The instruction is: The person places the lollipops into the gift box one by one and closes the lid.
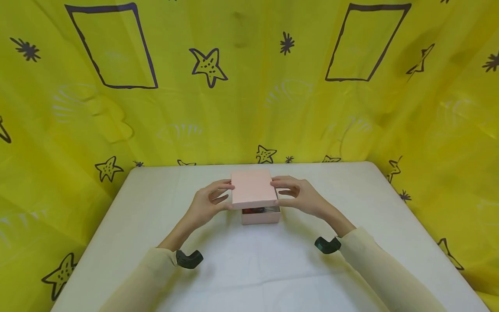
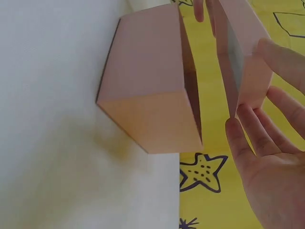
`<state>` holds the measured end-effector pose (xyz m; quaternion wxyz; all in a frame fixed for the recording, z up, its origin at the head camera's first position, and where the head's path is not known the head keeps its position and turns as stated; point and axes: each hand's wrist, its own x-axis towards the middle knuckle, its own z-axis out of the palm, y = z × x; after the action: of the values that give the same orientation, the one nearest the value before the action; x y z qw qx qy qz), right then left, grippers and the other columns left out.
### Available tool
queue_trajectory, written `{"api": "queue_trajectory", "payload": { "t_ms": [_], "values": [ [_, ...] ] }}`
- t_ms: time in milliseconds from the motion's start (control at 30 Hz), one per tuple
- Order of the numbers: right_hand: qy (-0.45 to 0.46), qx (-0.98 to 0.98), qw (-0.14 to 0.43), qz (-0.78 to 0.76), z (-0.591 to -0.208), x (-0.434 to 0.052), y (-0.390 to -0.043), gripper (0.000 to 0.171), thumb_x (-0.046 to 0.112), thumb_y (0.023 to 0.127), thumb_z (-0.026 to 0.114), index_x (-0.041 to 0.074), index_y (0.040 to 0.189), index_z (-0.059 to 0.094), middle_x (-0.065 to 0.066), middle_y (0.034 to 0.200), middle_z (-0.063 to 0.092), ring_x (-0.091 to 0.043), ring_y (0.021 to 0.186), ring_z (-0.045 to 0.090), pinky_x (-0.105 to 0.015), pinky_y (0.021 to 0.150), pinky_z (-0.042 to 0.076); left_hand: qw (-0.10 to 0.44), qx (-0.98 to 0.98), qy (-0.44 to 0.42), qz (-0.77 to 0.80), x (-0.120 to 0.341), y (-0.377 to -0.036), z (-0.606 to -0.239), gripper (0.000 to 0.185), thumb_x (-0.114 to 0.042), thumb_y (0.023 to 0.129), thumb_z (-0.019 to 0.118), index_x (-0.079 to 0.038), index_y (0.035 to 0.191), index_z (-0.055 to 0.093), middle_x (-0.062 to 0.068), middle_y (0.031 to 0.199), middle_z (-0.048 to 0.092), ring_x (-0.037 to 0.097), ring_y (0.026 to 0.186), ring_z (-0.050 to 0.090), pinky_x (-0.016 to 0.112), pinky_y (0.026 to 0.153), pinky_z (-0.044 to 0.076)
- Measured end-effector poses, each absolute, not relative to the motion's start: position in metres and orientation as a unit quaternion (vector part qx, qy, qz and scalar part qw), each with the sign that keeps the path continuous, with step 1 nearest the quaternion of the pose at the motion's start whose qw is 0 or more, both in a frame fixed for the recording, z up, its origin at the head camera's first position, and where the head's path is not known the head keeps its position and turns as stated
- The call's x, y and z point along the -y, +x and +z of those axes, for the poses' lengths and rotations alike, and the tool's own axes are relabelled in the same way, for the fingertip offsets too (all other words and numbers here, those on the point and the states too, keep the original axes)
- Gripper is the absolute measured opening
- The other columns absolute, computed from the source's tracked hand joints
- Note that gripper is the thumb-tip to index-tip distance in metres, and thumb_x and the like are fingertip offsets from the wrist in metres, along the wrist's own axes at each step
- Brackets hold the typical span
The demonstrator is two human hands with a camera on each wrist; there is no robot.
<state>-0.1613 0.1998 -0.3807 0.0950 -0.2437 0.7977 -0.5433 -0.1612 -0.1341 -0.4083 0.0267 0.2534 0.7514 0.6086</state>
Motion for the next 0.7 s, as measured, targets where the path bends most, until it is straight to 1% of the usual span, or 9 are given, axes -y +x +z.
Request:
{"api": "queue_trajectory", "payload": {
  "t_ms": [200, 300, 400, 533, 700],
  "values": [
    [-0.248, -0.793, 0.089, -0.549, -0.391, -0.209, -0.159, 0.055, 0.009, 0.088, 0.082, 0.004, 0.139, 0.063, -0.014, 0.153, 0.049, -0.031, 0.138, 0.051, -0.037, 0.11, 0.046, 0.025, -0.752, 0.258, 0.606, 0.125, -0.164, -0.416, 0.052, 0.003, 0.079, 0.084, -0.002, 0.128, 0.067, 0.014, 0.15, 0.053, 0.032, 0.134, 0.056, 0.034, 0.105, 0.049],
    [-0.247, -0.792, 0.088, -0.552, -0.395, -0.212, -0.157, 0.055, 0.01, 0.088, 0.082, 0.004, 0.139, 0.063, -0.014, 0.154, 0.048, -0.032, 0.139, 0.051, -0.037, 0.11, 0.045, 0.024, -0.748, 0.26, 0.61, 0.122, -0.164, -0.42, 0.051, 0.004, 0.078, 0.084, 0.0, 0.126, 0.068, 0.015, 0.149, 0.054, 0.032, 0.133, 0.057, 0.032, 0.105, 0.049],
    [-0.245, -0.787, 0.09, -0.559, -0.402, -0.215, -0.156, 0.054, 0.01, 0.088, 0.082, 0.004, 0.139, 0.063, -0.014, 0.154, 0.048, -0.032, 0.138, 0.051, -0.037, 0.11, 0.045, 0.031, -0.752, 0.252, 0.609, 0.119, -0.163, -0.424, 0.051, 0.003, 0.077, 0.085, -0.001, 0.125, 0.068, 0.014, 0.149, 0.054, 0.031, 0.134, 0.056, 0.032, 0.105, 0.049],
    [-0.25, -0.779, 0.091, -0.568, -0.413, -0.216, -0.155, 0.054, 0.007, 0.089, 0.081, 0.002, 0.139, 0.062, -0.016, 0.154, 0.047, -0.033, 0.138, 0.052, -0.04, 0.111, 0.045, 0.042, -0.755, 0.241, 0.608, 0.118, -0.161, -0.43, 0.052, 0.002, 0.076, 0.086, -0.003, 0.125, 0.069, 0.012, 0.15, 0.053, 0.031, 0.135, 0.055, 0.033, 0.106, 0.048],
    [-0.252, -0.77, 0.089, -0.58, -0.417, -0.218, -0.153, 0.053, 0.005, 0.088, 0.08, 0.001, 0.138, 0.062, -0.017, 0.153, 0.047, -0.034, 0.137, 0.051, -0.044, 0.111, 0.044, 0.042, -0.754, 0.241, 0.609, 0.115, -0.161, -0.434, 0.053, 0.002, 0.076, 0.087, -0.002, 0.126, 0.069, 0.012, 0.151, 0.053, 0.031, 0.136, 0.054, 0.034, 0.107, 0.048]
  ]
}}
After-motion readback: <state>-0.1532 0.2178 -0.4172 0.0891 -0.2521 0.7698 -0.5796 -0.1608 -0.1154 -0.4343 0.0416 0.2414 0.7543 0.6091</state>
